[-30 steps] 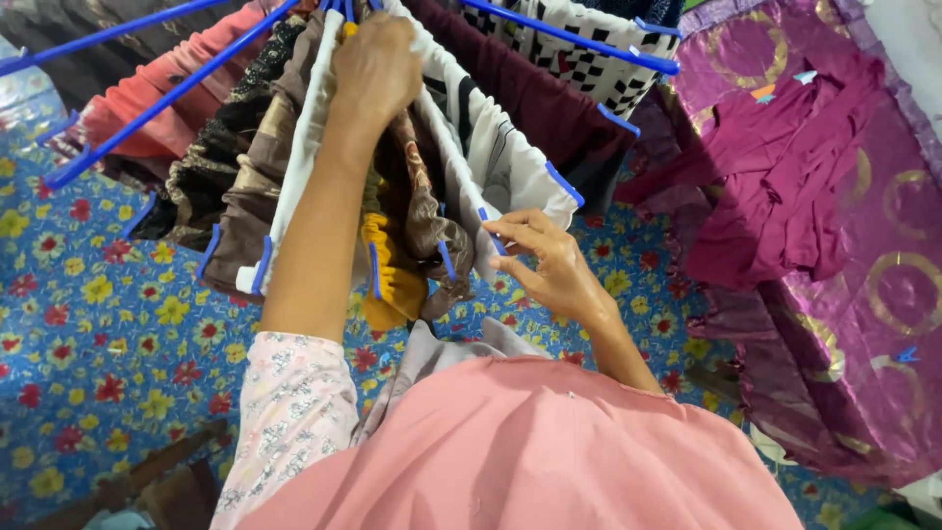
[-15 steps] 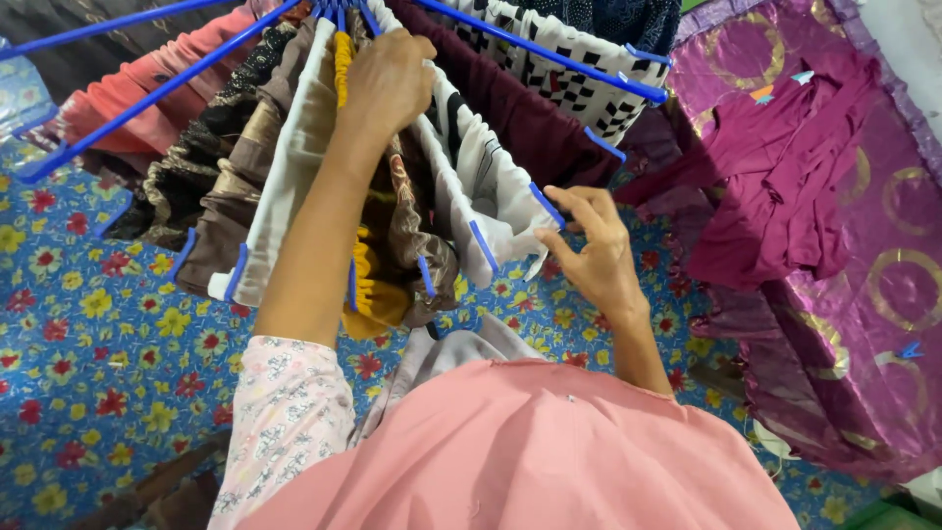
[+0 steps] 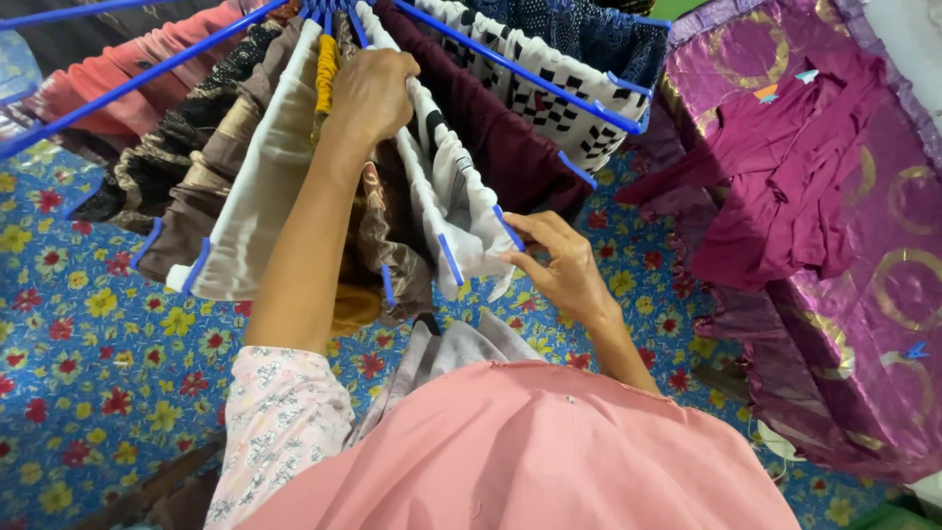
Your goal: The person arranges various garments on a blue circular drying rack, spreading them out to avoid overlap. They pick up a red garment from a nearby surface and hang it on the rack, then continue adjusting the placement of multiple items.
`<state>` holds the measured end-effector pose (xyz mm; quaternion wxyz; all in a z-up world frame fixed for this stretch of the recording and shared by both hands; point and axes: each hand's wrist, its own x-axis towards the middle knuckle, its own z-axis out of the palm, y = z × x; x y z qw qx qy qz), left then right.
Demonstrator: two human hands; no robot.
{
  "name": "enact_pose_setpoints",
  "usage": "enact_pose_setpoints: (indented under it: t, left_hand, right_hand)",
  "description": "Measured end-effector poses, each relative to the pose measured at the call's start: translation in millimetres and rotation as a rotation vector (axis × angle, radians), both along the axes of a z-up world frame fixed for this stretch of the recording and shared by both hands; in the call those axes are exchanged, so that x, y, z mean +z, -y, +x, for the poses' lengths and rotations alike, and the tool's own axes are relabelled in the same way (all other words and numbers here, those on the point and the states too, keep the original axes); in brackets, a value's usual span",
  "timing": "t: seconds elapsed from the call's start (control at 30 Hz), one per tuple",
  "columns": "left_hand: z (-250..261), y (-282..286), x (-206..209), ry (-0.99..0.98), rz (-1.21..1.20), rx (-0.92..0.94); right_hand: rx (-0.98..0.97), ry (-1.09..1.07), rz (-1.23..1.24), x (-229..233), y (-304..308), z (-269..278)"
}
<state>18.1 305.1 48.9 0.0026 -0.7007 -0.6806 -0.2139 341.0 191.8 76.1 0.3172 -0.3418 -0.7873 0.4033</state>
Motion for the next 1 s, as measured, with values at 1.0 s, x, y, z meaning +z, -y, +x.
enact_pose_setpoints:
  t: [1.0]
  left_hand:
    - [23,15,12,-0.068,0.027,-0.063]
  right_hand:
    - [-0.179,-0.014,0.100,-3,15,37]
